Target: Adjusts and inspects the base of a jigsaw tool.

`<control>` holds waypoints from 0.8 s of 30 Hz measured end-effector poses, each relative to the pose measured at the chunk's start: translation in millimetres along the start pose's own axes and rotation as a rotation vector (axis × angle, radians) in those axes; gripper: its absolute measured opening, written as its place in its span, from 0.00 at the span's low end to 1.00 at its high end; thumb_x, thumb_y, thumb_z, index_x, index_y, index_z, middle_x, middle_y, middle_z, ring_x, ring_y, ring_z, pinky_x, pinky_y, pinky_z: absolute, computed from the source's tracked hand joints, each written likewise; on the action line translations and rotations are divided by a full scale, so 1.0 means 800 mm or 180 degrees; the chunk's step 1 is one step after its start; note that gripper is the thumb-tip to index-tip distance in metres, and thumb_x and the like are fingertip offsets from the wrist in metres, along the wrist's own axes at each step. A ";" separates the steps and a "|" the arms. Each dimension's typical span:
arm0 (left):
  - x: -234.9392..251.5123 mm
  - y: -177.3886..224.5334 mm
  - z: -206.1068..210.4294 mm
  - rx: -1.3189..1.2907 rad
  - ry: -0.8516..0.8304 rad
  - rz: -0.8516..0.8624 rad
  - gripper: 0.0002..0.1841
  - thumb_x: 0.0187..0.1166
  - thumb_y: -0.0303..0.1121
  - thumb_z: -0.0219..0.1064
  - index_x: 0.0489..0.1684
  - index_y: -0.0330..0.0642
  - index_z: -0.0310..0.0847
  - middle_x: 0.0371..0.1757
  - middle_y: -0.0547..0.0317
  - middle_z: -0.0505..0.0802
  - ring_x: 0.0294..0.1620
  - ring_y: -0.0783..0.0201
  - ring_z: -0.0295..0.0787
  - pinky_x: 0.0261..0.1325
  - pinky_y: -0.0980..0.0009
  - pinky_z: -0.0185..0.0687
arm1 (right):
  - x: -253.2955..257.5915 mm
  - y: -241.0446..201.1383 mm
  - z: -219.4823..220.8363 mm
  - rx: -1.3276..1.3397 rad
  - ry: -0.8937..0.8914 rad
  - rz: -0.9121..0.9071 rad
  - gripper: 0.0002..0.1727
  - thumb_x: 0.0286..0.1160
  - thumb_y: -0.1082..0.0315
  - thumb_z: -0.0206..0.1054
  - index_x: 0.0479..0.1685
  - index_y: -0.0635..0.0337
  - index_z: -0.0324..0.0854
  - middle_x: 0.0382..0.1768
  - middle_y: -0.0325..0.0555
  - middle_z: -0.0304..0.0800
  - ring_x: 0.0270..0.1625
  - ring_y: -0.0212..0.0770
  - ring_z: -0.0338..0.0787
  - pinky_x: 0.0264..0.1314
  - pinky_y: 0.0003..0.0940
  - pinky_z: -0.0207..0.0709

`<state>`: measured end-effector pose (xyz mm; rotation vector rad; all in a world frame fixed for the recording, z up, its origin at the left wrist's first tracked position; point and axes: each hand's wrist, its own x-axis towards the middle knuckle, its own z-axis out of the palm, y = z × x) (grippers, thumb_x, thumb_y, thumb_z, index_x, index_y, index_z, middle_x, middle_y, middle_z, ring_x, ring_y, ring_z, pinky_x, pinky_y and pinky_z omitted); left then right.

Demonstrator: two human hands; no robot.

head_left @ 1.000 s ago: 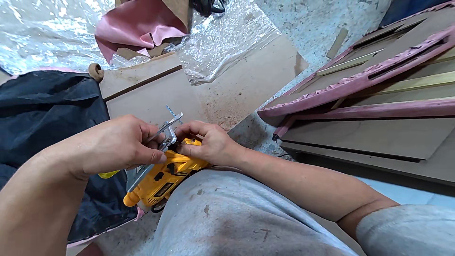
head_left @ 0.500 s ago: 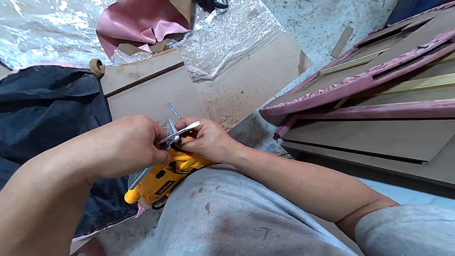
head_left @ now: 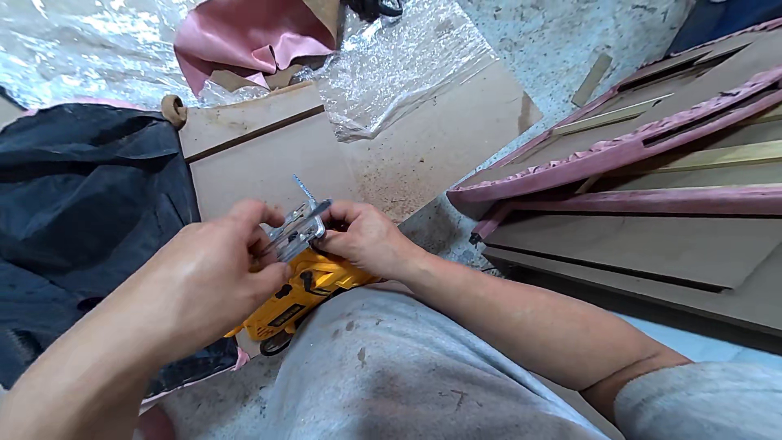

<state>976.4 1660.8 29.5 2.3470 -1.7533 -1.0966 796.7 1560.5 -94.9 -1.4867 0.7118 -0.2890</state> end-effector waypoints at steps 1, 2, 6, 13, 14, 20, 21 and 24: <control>-0.009 -0.008 0.002 -0.0043 0.0094 0.0043 0.22 0.74 0.38 0.73 0.67 0.59 0.74 0.34 0.76 0.89 0.27 0.71 0.85 0.26 0.64 0.85 | 0.000 0.002 -0.002 -0.0028 -0.0008 -0.0061 0.03 0.73 0.63 0.72 0.37 0.50 0.90 0.37 0.34 0.92 0.43 0.30 0.89 0.47 0.39 0.84; -0.020 -0.017 0.004 -0.0092 0.0191 0.0102 0.23 0.72 0.37 0.70 0.67 0.59 0.74 0.36 0.74 0.89 0.28 0.71 0.85 0.25 0.64 0.84 | -0.001 0.003 -0.004 -0.0094 -0.0034 -0.0133 0.04 0.73 0.63 0.71 0.37 0.50 0.91 0.39 0.33 0.91 0.44 0.30 0.89 0.48 0.38 0.83; -0.061 -0.040 0.000 -0.0058 0.0387 0.0451 0.18 0.71 0.39 0.60 0.60 0.51 0.79 0.41 0.71 0.87 0.34 0.73 0.85 0.32 0.68 0.83 | -0.009 0.005 -0.009 -0.0347 -0.0103 -0.0434 0.05 0.75 0.63 0.70 0.39 0.50 0.91 0.44 0.33 0.90 0.50 0.28 0.87 0.54 0.33 0.82; -0.086 -0.036 -0.032 0.0256 0.0350 0.0421 0.24 0.81 0.30 0.62 0.78 0.44 0.81 0.42 0.53 0.92 0.33 0.59 0.87 0.37 0.56 0.83 | -0.017 0.019 -0.004 -0.0160 -0.0030 -0.0678 0.07 0.78 0.62 0.68 0.42 0.51 0.91 0.47 0.34 0.90 0.56 0.32 0.87 0.61 0.37 0.82; -0.084 -0.038 -0.033 0.0377 0.0389 0.0451 0.24 0.80 0.31 0.63 0.77 0.47 0.82 0.41 0.55 0.91 0.33 0.59 0.86 0.36 0.55 0.81 | -0.019 0.019 -0.002 -0.0168 0.0011 -0.0741 0.07 0.77 0.62 0.68 0.42 0.51 0.91 0.47 0.34 0.90 0.56 0.32 0.86 0.61 0.38 0.81; -0.083 -0.001 -0.059 0.0698 -0.0546 0.0372 0.22 0.83 0.27 0.61 0.75 0.50 0.84 0.48 0.43 0.91 0.41 0.47 0.90 0.42 0.46 0.84 | -0.047 0.017 0.005 -0.0410 0.0126 -0.1094 0.07 0.73 0.61 0.72 0.41 0.50 0.92 0.49 0.33 0.92 0.62 0.34 0.85 0.67 0.38 0.78; -0.081 0.005 -0.062 0.0751 -0.0661 0.0406 0.22 0.84 0.27 0.60 0.76 0.50 0.84 0.48 0.41 0.91 0.41 0.46 0.90 0.42 0.46 0.84 | -0.049 0.019 0.006 -0.0405 0.0144 -0.1130 0.07 0.72 0.61 0.73 0.41 0.50 0.92 0.48 0.32 0.92 0.62 0.34 0.84 0.66 0.38 0.78; -0.073 0.020 -0.065 0.0923 -0.0835 0.0494 0.21 0.86 0.29 0.58 0.76 0.50 0.84 0.45 0.37 0.90 0.39 0.42 0.89 0.38 0.47 0.83 | -0.053 0.019 0.008 -0.0425 0.0183 -0.1120 0.06 0.68 0.60 0.75 0.39 0.47 0.92 0.47 0.29 0.91 0.60 0.33 0.84 0.64 0.38 0.78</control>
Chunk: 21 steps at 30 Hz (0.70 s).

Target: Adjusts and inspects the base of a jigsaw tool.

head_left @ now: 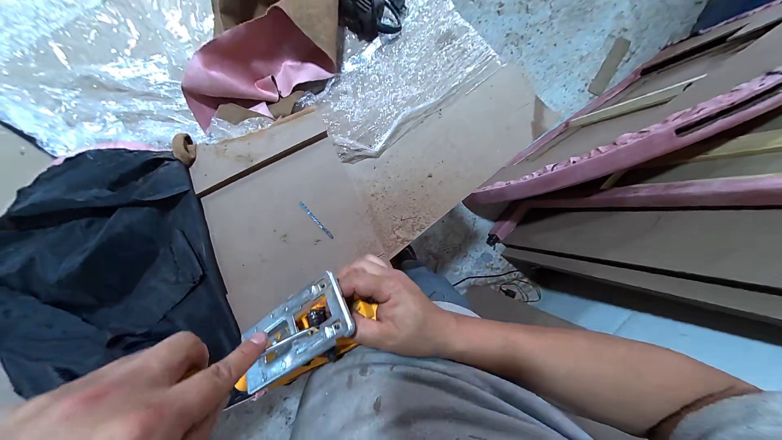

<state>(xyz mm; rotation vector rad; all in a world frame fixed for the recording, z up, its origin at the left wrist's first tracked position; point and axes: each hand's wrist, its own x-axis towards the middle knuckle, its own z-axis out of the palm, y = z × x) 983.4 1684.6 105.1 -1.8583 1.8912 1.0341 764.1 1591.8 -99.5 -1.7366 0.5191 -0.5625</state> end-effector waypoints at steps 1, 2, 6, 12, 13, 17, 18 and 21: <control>0.003 0.004 -0.002 0.0032 -0.0088 -0.0002 0.21 0.88 0.30 0.58 0.77 0.50 0.83 0.44 0.36 0.90 0.38 0.41 0.89 0.37 0.47 0.83 | -0.001 -0.001 0.000 0.0007 -0.0023 0.0073 0.06 0.68 0.59 0.75 0.40 0.45 0.92 0.48 0.28 0.91 0.60 0.32 0.83 0.64 0.39 0.77; 0.006 0.008 -0.004 0.0074 -0.0193 -0.0009 0.21 0.88 0.31 0.57 0.79 0.50 0.82 0.44 0.34 0.90 0.37 0.40 0.90 0.36 0.46 0.82 | 0.000 -0.001 -0.001 0.0021 -0.0059 0.0137 0.06 0.68 0.59 0.74 0.41 0.44 0.93 0.48 0.27 0.90 0.61 0.32 0.83 0.65 0.39 0.76; 0.026 0.025 -0.029 0.0252 -0.0521 -0.0075 0.21 0.90 0.32 0.57 0.79 0.43 0.80 0.45 0.30 0.90 0.38 0.38 0.90 0.39 0.46 0.83 | 0.009 0.006 -0.006 0.0187 -0.0163 0.0229 0.07 0.69 0.62 0.72 0.42 0.44 0.93 0.49 0.28 0.91 0.62 0.32 0.83 0.66 0.41 0.75; 0.078 0.017 -0.065 0.0113 -0.0969 -0.0106 0.20 0.86 0.30 0.61 0.76 0.44 0.84 0.47 0.35 0.92 0.41 0.43 0.90 0.44 0.46 0.84 | 0.029 0.022 -0.020 0.0469 -0.0398 0.0378 0.08 0.75 0.62 0.69 0.46 0.45 0.93 0.49 0.31 0.90 0.60 0.34 0.84 0.62 0.40 0.77; 0.087 0.014 -0.068 0.0066 -0.1023 -0.0148 0.20 0.84 0.29 0.62 0.74 0.44 0.85 0.46 0.37 0.93 0.41 0.45 0.90 0.45 0.48 0.84 | 0.032 0.026 -0.021 0.0544 -0.0414 0.0352 0.08 0.76 0.63 0.69 0.47 0.47 0.93 0.49 0.32 0.91 0.60 0.34 0.84 0.62 0.38 0.78; 0.109 0.010 -0.078 -0.0082 -0.1200 -0.0349 0.21 0.81 0.25 0.65 0.72 0.42 0.86 0.48 0.43 0.94 0.44 0.51 0.91 0.49 0.52 0.85 | 0.041 0.034 -0.027 0.0715 -0.0578 0.0370 0.11 0.81 0.63 0.65 0.50 0.47 0.93 0.51 0.33 0.91 0.62 0.34 0.84 0.65 0.37 0.77; 0.111 0.005 -0.078 -0.0137 -0.1209 -0.0348 0.21 0.80 0.25 0.66 0.72 0.42 0.86 0.47 0.45 0.94 0.43 0.53 0.90 0.48 0.54 0.85 | 0.042 0.035 -0.026 0.0746 -0.0582 0.0355 0.11 0.81 0.63 0.64 0.51 0.47 0.93 0.51 0.33 0.91 0.63 0.34 0.84 0.65 0.38 0.77; 0.111 -0.012 -0.075 -0.0289 -0.1178 -0.0313 0.21 0.78 0.25 0.68 0.71 0.44 0.87 0.45 0.51 0.94 0.39 0.60 0.89 0.45 0.58 0.85 | 0.042 0.036 -0.024 0.0705 -0.0542 0.0285 0.12 0.81 0.62 0.63 0.50 0.48 0.92 0.50 0.33 0.91 0.62 0.34 0.84 0.64 0.38 0.76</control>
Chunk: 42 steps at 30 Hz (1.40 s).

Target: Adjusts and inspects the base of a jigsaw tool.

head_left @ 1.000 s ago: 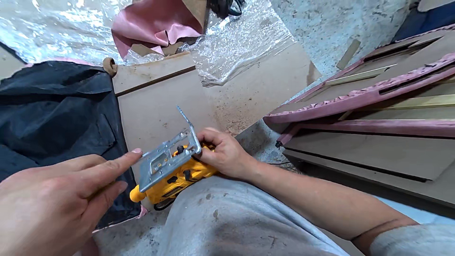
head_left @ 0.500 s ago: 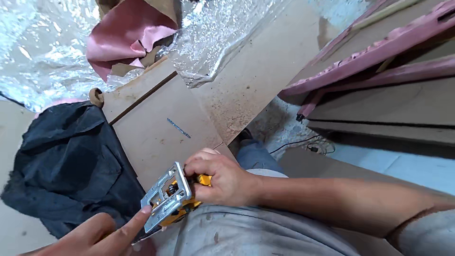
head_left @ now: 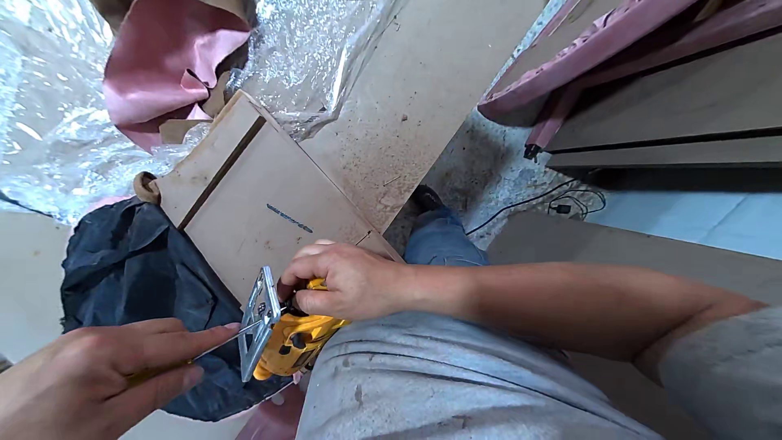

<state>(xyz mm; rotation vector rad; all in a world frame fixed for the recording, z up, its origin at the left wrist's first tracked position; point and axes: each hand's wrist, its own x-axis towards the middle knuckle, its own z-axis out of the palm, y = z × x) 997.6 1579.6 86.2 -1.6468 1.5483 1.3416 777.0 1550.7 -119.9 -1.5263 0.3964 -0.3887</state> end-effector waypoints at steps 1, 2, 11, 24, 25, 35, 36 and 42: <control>-0.001 -0.006 0.001 -0.0052 0.0026 -0.0001 0.21 0.77 0.25 0.68 0.70 0.45 0.88 0.43 0.53 0.93 0.37 0.61 0.88 0.43 0.60 0.85 | 0.000 0.000 0.001 -0.0020 0.0020 -0.0020 0.11 0.81 0.62 0.64 0.50 0.48 0.92 0.49 0.33 0.91 0.61 0.34 0.84 0.64 0.37 0.76; -0.001 -0.011 0.003 -0.0097 0.0057 -0.0005 0.21 0.76 0.26 0.69 0.69 0.46 0.88 0.43 0.55 0.94 0.35 0.63 0.88 0.41 0.61 0.85 | 0.000 -0.001 0.002 -0.0044 0.0044 -0.0035 0.10 0.81 0.61 0.65 0.49 0.48 0.92 0.49 0.33 0.91 0.61 0.34 0.84 0.64 0.37 0.76; 0.005 -0.045 0.025 0.0024 0.0559 0.0350 0.21 0.73 0.36 0.69 0.67 0.57 0.91 0.37 0.71 0.92 0.27 0.73 0.84 0.31 0.66 0.84 | 0.004 -0.011 0.010 -0.0184 0.0205 0.0300 0.08 0.79 0.61 0.66 0.44 0.46 0.91 0.46 0.31 0.90 0.59 0.33 0.83 0.62 0.37 0.75; -0.003 -0.047 0.036 0.0363 0.0855 0.0547 0.20 0.74 0.39 0.68 0.66 0.59 0.91 0.34 0.70 0.90 0.30 0.70 0.85 0.32 0.60 0.83 | 0.001 -0.016 0.014 -0.0225 0.0336 0.0283 0.07 0.77 0.63 0.67 0.41 0.46 0.91 0.41 0.30 0.88 0.52 0.29 0.84 0.56 0.34 0.76; -0.003 -0.047 0.037 0.0392 0.0879 0.0557 0.21 0.74 0.39 0.68 0.66 0.60 0.91 0.34 0.71 0.89 0.29 0.71 0.84 0.31 0.61 0.82 | 0.001 -0.016 0.014 -0.0259 0.0346 0.0249 0.07 0.77 0.62 0.66 0.42 0.46 0.92 0.41 0.30 0.88 0.52 0.29 0.84 0.56 0.33 0.76; -0.005 -0.051 0.043 0.0604 0.1151 0.0701 0.20 0.74 0.44 0.67 0.65 0.65 0.92 0.34 0.77 0.90 0.27 0.76 0.84 0.28 0.65 0.84 | -0.001 -0.015 0.015 -0.0448 0.0306 0.0044 0.10 0.79 0.64 0.62 0.42 0.48 0.91 0.43 0.31 0.89 0.54 0.29 0.84 0.59 0.33 0.76; -0.006 -0.051 0.043 0.0620 0.1168 0.0705 0.20 0.74 0.44 0.67 0.65 0.64 0.92 0.34 0.77 0.90 0.27 0.76 0.84 0.28 0.65 0.84 | -0.001 -0.013 0.015 -0.0446 0.0311 0.0009 0.10 0.79 0.64 0.62 0.41 0.48 0.91 0.43 0.31 0.89 0.54 0.29 0.84 0.59 0.33 0.76; -0.004 -0.051 0.047 0.0810 0.1333 0.0841 0.21 0.73 0.46 0.64 0.64 0.67 0.92 0.33 0.80 0.88 0.26 0.79 0.82 0.26 0.69 0.83 | 0.000 -0.010 0.016 -0.0519 0.0341 -0.0091 0.10 0.79 0.64 0.61 0.40 0.49 0.90 0.41 0.31 0.88 0.53 0.30 0.84 0.58 0.33 0.76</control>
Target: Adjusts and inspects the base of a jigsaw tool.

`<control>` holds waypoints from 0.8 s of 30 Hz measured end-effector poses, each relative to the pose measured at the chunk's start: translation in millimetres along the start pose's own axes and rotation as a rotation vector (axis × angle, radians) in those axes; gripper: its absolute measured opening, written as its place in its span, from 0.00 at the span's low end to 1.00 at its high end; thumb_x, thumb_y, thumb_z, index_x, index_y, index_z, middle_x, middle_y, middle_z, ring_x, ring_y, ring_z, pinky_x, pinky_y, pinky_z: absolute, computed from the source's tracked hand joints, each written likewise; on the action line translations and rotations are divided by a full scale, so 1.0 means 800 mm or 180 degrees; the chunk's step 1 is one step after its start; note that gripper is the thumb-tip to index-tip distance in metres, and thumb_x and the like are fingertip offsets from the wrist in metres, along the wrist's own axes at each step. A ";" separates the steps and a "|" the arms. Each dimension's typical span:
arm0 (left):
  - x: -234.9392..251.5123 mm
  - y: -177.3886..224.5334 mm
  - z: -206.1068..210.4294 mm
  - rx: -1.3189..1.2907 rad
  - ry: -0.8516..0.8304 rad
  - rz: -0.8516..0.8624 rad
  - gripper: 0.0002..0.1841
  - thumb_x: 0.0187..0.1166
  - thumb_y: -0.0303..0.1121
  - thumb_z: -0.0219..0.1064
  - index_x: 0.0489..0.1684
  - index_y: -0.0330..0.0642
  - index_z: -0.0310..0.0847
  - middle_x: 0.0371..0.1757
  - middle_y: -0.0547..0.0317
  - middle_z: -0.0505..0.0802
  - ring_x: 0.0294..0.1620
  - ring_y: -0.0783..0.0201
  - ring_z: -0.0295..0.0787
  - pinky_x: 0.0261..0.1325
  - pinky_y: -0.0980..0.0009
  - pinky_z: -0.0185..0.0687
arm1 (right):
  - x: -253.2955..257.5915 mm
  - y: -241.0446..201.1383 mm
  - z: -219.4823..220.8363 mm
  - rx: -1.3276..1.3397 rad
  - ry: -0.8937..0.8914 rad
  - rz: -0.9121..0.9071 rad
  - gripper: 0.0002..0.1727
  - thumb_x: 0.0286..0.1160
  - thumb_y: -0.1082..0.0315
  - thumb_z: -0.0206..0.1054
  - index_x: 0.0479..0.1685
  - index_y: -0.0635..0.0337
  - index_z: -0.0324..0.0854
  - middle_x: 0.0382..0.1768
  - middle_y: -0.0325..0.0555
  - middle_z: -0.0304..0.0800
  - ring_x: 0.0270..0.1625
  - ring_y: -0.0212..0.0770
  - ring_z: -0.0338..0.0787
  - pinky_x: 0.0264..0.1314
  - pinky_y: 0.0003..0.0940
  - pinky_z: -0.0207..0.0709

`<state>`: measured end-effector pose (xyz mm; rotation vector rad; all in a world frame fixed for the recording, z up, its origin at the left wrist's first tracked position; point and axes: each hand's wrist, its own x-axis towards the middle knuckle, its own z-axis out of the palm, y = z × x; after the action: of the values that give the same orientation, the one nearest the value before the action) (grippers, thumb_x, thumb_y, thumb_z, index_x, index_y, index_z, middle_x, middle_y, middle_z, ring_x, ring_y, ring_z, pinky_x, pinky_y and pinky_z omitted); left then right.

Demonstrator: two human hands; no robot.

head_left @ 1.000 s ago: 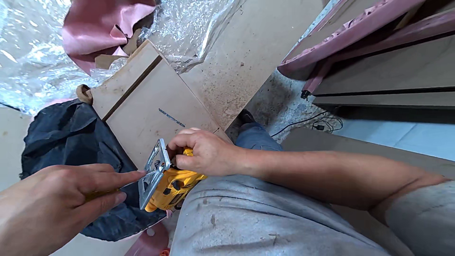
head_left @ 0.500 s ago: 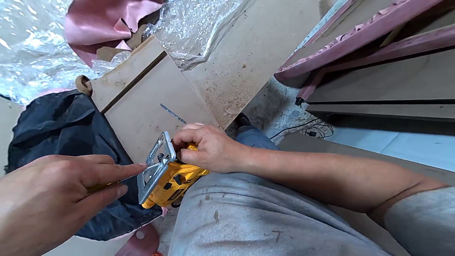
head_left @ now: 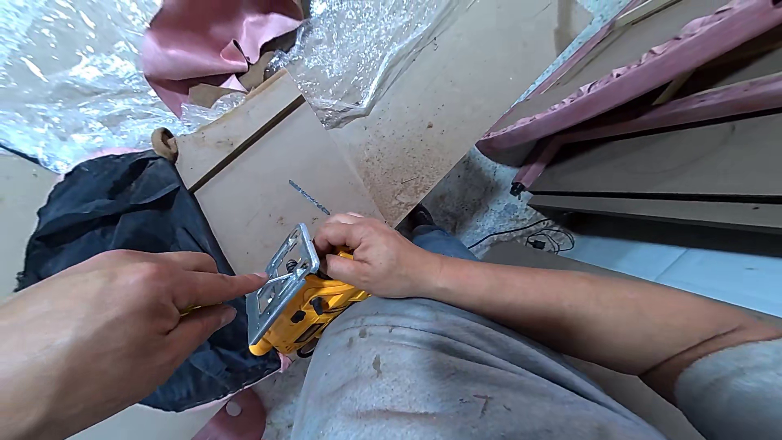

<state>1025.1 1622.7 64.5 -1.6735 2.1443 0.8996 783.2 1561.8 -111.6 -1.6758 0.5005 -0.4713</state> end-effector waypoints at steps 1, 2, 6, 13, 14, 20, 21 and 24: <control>0.000 0.000 0.001 0.0033 0.0015 0.0036 0.21 0.74 0.46 0.64 0.64 0.66 0.92 0.33 0.79 0.88 0.26 0.79 0.83 0.26 0.69 0.83 | 0.000 0.001 0.000 -0.0005 0.0011 -0.0009 0.10 0.80 0.63 0.62 0.40 0.49 0.90 0.41 0.31 0.88 0.53 0.30 0.84 0.57 0.33 0.76; 0.000 0.000 0.001 0.0056 0.0035 0.0067 0.21 0.74 0.45 0.63 0.64 0.65 0.92 0.34 0.80 0.89 0.26 0.79 0.83 0.26 0.69 0.83 | 0.000 0.001 0.001 -0.0010 0.0021 -0.0014 0.10 0.80 0.63 0.62 0.40 0.49 0.90 0.42 0.31 0.88 0.54 0.30 0.84 0.58 0.33 0.76; 0.000 0.002 0.000 0.0127 0.0008 0.0089 0.21 0.74 0.46 0.63 0.64 0.66 0.92 0.36 0.80 0.90 0.27 0.79 0.84 0.28 0.69 0.85 | -0.001 0.000 0.001 -0.0027 0.0028 0.0024 0.10 0.80 0.63 0.62 0.40 0.48 0.90 0.42 0.31 0.88 0.55 0.30 0.84 0.58 0.33 0.76; 0.010 0.003 -0.006 0.0177 -0.0257 0.0157 0.21 0.78 0.45 0.61 0.68 0.73 0.89 0.33 0.84 0.89 0.26 0.81 0.83 0.27 0.69 0.85 | -0.002 0.000 0.004 -0.0034 0.0078 0.0019 0.10 0.80 0.63 0.62 0.41 0.47 0.91 0.43 0.30 0.89 0.55 0.30 0.84 0.60 0.34 0.76; 0.012 0.003 -0.007 0.0212 -0.0284 0.0198 0.21 0.78 0.45 0.61 0.68 0.73 0.89 0.33 0.84 0.89 0.26 0.81 0.83 0.27 0.69 0.85 | -0.003 0.000 0.004 -0.0029 0.0090 0.0010 0.09 0.79 0.63 0.63 0.40 0.48 0.91 0.43 0.30 0.89 0.55 0.30 0.84 0.60 0.34 0.76; 0.012 0.008 -0.009 0.0292 -0.0300 0.0257 0.21 0.78 0.43 0.60 0.68 0.71 0.89 0.31 0.81 0.87 0.24 0.79 0.81 0.25 0.69 0.83 | -0.004 0.000 0.005 0.0020 0.0135 -0.0029 0.09 0.79 0.63 0.63 0.39 0.49 0.91 0.43 0.31 0.89 0.55 0.30 0.84 0.60 0.34 0.77; 0.011 0.009 -0.009 0.0268 -0.0295 0.0232 0.21 0.78 0.43 0.60 0.69 0.70 0.89 0.32 0.81 0.88 0.24 0.79 0.82 0.25 0.69 0.84 | -0.004 0.000 0.005 0.0021 0.0146 -0.0025 0.09 0.79 0.63 0.64 0.39 0.48 0.91 0.43 0.31 0.89 0.55 0.30 0.85 0.60 0.34 0.77; 0.008 0.009 -0.007 0.0223 -0.0236 0.0176 0.22 0.77 0.43 0.60 0.68 0.68 0.89 0.33 0.81 0.90 0.25 0.79 0.83 0.26 0.69 0.84 | -0.005 -0.001 0.006 -0.0010 0.0181 0.0017 0.09 0.79 0.63 0.63 0.40 0.48 0.91 0.43 0.31 0.89 0.55 0.30 0.84 0.59 0.34 0.77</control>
<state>1017.3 1615.5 67.5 -1.5306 2.1565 0.8769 782.7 1568.4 -112.1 -1.6674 0.5472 -0.5156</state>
